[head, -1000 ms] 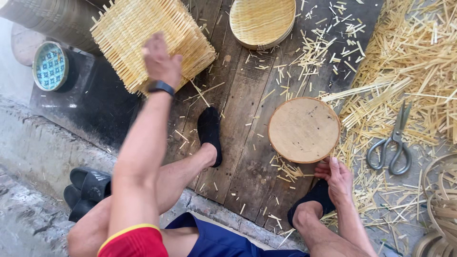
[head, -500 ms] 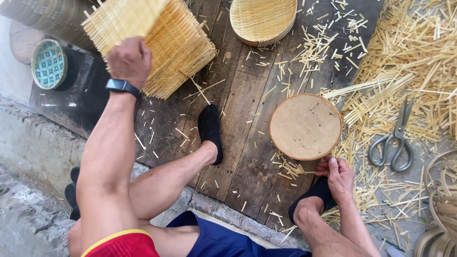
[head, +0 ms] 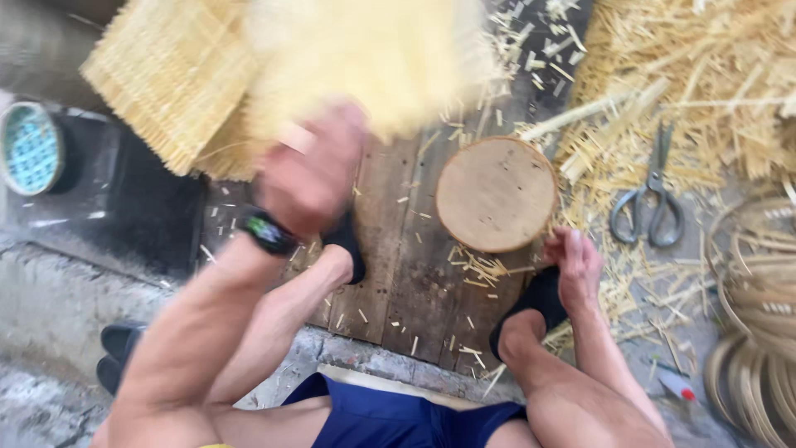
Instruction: The person sits on the floor and repeatedly assembles small round bamboo baskets. They place a circular bamboo frame over a square woven mat, press it down, and use shears to trim the excess mat around the frame. The finished baskets are stacked nearby.
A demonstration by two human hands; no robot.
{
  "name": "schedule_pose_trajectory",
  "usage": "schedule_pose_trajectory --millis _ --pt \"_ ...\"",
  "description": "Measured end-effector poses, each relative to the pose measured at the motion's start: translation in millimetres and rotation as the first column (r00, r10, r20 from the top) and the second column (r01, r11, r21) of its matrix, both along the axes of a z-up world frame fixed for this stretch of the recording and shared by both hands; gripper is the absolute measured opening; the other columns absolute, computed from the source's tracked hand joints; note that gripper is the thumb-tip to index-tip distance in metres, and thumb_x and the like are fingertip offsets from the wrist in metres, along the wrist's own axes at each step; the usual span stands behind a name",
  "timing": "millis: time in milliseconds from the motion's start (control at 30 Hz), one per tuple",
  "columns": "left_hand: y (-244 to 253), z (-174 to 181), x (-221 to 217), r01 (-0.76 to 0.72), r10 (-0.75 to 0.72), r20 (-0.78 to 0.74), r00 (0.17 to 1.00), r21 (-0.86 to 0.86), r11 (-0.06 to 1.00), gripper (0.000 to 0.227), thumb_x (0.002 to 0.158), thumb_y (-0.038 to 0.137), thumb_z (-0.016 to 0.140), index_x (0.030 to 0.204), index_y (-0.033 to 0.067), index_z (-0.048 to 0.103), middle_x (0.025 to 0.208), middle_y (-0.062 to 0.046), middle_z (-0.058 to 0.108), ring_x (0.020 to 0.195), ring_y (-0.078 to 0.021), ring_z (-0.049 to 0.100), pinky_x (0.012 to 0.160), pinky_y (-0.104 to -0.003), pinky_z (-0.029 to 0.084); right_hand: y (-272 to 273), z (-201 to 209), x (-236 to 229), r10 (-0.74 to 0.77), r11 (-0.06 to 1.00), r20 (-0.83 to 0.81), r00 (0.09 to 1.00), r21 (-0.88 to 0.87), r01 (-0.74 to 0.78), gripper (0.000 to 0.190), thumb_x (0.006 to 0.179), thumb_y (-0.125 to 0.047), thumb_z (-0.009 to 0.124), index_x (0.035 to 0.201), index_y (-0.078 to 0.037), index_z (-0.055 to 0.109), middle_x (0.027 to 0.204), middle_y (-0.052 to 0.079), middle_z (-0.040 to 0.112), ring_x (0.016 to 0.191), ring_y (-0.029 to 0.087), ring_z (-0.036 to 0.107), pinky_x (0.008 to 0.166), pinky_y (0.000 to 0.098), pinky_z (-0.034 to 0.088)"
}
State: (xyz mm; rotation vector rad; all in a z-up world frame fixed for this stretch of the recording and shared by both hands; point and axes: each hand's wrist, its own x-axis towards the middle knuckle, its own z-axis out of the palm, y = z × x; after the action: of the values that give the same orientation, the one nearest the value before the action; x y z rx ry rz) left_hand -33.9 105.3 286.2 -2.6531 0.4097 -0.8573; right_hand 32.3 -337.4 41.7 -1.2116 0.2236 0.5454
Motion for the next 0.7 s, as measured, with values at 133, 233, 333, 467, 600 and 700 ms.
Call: schedule_pose_trajectory --millis 133,233,333,467,600,700 --pt "-141 -67 4 0.284 -0.459 -0.302 0.835 -0.478 0.831 0.037 0.087 0.004 0.062 0.123 -0.0009 0.066 0.125 -0.012 0.068 0.117 -0.0264 0.066 0.095 -0.038 0.056 -2 25 28 -0.049 0.952 -0.319 0.947 0.273 0.141 0.050 0.092 -0.049 0.052 0.107 -0.003 0.066 0.099 0.007 0.075 0.093 0.018 0.076 0.081 0.0359 0.064" --pt "-182 -111 -4 0.190 -0.498 -0.473 0.727 -0.558 0.808 0.041 0.081 0.012 0.064 0.119 -0.0017 0.066 0.124 -0.013 0.068 0.118 -0.0277 0.063 0.095 -0.040 0.056 12 30 48 0.081 0.985 -0.124 0.989 -0.143 -0.099 0.041 0.099 -0.037 0.069 0.117 0.001 0.067 0.106 0.008 0.072 0.091 0.017 0.068 0.082 0.0330 0.057" --pt "-189 -146 -13 0.071 -0.487 -0.520 0.701 -0.629 0.774 0.035 0.087 0.015 0.067 0.121 0.0042 0.068 0.126 -0.010 0.068 0.119 -0.0267 0.063 0.091 -0.040 0.055 14 30 51 0.088 0.992 -0.075 0.993 -0.083 -0.094 0.041 0.103 -0.038 0.066 0.119 0.000 0.067 0.110 0.007 0.072 0.094 0.013 0.067 0.083 0.0297 0.056" --pt "-171 -164 -9 -0.033 -0.507 -0.409 0.759 -0.802 0.597 0.038 0.090 0.033 0.077 0.120 0.0113 0.068 0.121 -0.007 0.069 0.118 -0.0261 0.064 0.096 -0.041 0.056 22 29 56 0.089 0.987 -0.052 0.995 -0.132 -0.095 0.033 0.101 -0.028 0.066 0.118 0.000 0.070 0.110 0.007 0.075 0.094 0.011 0.069 0.084 0.0266 0.057" --pt "-137 -183 25 -0.504 0.158 -0.491 0.857 -0.732 0.458 0.058 0.078 0.032 0.089 0.120 -0.0018 0.068 0.116 -0.020 0.069 0.112 -0.0303 0.063 0.092 -0.046 0.053 29 30 53 0.094 0.971 0.085 0.992 -0.228 -0.073 0.027 0.095 -0.013 0.076 0.118 -0.001 0.069 0.107 0.004 0.075 0.091 0.007 0.067 0.082 0.0245 0.057" --pt "-97 -202 45 -0.716 -0.044 -0.729 0.683 -0.656 -0.240 0.049 0.071 0.019 0.091 0.109 -0.0040 0.071 0.103 -0.018 0.075 0.092 -0.0239 0.070 0.081 -0.039 0.058 34 31 52 0.108 0.940 0.116 0.987 -0.336 -0.063 0.026 0.091 -0.012 0.080 0.113 -0.001 0.072 0.100 0.003 0.076 0.084 0.007 0.067 0.076 0.0240 0.057"
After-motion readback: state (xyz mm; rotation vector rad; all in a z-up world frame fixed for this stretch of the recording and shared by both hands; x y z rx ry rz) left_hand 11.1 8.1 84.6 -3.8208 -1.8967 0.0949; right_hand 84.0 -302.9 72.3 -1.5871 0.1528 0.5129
